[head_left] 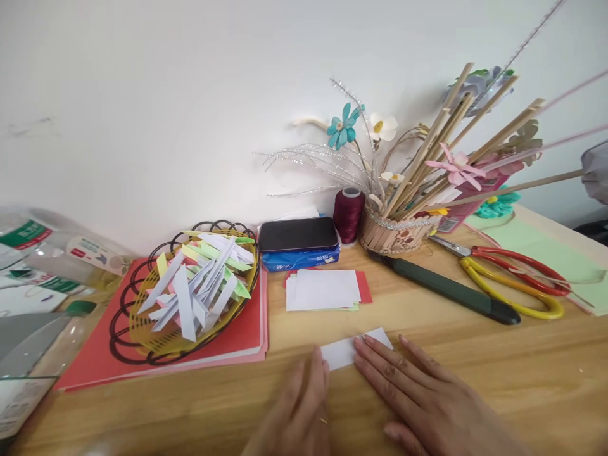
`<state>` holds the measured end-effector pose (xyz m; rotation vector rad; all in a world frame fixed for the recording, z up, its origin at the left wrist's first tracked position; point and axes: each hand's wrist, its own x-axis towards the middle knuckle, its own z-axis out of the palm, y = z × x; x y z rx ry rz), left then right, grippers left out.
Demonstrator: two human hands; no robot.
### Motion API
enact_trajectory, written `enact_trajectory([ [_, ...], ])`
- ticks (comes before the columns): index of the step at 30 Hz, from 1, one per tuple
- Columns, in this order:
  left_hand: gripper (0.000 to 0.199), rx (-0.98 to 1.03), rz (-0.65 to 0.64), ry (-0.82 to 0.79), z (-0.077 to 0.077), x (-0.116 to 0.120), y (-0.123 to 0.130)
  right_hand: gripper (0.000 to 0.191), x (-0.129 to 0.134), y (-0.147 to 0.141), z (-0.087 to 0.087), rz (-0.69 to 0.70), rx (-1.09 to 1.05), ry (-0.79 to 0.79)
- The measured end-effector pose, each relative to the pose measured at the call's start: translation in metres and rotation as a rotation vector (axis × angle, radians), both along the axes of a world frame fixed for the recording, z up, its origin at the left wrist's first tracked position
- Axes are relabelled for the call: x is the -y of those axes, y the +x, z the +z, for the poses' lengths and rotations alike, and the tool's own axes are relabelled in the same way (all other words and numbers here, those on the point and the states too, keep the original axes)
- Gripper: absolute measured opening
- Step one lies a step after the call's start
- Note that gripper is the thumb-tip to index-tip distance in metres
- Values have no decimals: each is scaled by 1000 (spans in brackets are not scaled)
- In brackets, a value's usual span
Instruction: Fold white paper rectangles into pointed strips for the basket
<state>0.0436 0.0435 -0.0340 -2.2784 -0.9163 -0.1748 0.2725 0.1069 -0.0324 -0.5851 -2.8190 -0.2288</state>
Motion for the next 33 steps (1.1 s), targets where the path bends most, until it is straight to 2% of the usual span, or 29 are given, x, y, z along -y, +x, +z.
enact_trajectory([
  [6,37,-10,91,82,-8,6,-3,56,4,2,-1,-35,-6,-7],
  [15,37,32,82,89,-10,6,-4,58,5,19,-6,-153,30,87],
  [21,34,108,39,115,-9,3,-1,59,3,27,1,-223,47,99],
  [25,33,146,19,113,-8,2,1,65,11,12,14,-231,-18,109],
  [30,33,146,-4,87,-8,2,0,67,27,-26,25,-4,12,-62],
  [33,33,125,-16,80,-6,3,-1,61,28,-32,22,-51,-20,-77],
])
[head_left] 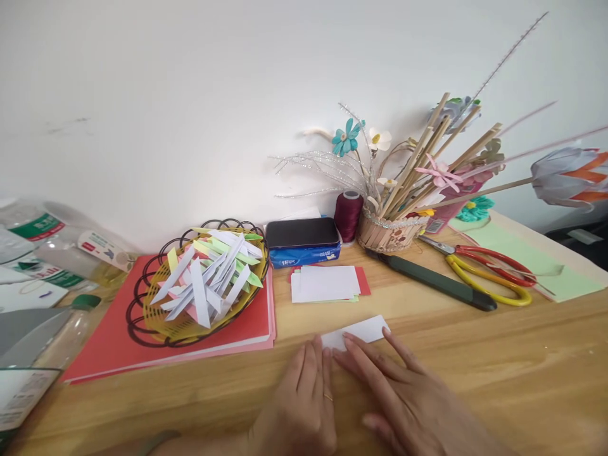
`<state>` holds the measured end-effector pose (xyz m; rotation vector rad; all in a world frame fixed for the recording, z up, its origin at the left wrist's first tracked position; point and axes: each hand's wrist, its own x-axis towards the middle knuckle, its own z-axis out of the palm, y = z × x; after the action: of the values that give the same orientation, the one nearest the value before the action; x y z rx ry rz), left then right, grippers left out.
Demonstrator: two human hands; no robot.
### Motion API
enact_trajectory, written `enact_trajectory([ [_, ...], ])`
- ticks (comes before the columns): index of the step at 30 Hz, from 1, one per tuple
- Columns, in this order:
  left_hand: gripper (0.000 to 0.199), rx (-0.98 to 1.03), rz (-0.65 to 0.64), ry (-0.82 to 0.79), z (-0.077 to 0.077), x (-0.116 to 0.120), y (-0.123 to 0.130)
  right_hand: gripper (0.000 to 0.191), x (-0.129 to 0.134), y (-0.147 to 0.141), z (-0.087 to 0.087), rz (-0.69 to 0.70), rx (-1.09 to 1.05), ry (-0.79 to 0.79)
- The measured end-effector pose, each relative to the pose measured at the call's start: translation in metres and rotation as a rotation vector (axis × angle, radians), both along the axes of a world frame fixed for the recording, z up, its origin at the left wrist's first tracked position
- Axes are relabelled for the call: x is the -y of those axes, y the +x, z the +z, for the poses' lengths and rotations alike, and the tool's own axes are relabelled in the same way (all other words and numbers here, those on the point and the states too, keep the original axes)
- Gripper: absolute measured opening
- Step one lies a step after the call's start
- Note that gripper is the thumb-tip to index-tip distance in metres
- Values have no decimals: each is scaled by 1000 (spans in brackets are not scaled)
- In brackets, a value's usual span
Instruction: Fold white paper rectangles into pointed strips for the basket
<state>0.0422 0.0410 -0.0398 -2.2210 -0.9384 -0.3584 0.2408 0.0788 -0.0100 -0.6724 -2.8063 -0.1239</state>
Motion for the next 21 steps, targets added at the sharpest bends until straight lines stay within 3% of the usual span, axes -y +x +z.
enact_trajectory([
  [11,35,2,7,0,-1,-1,0,44,-26,56,-7,-159,-65,60],
  [14,33,18,-3,9,-2,-1,-1,34,-30,50,-6,-214,-122,1],
  [17,31,62,-11,-11,-4,-2,-3,38,-36,34,-8,-302,-163,-86],
  [21,33,88,45,-128,-1,-5,-6,24,-42,21,-12,-272,-183,-169],
])
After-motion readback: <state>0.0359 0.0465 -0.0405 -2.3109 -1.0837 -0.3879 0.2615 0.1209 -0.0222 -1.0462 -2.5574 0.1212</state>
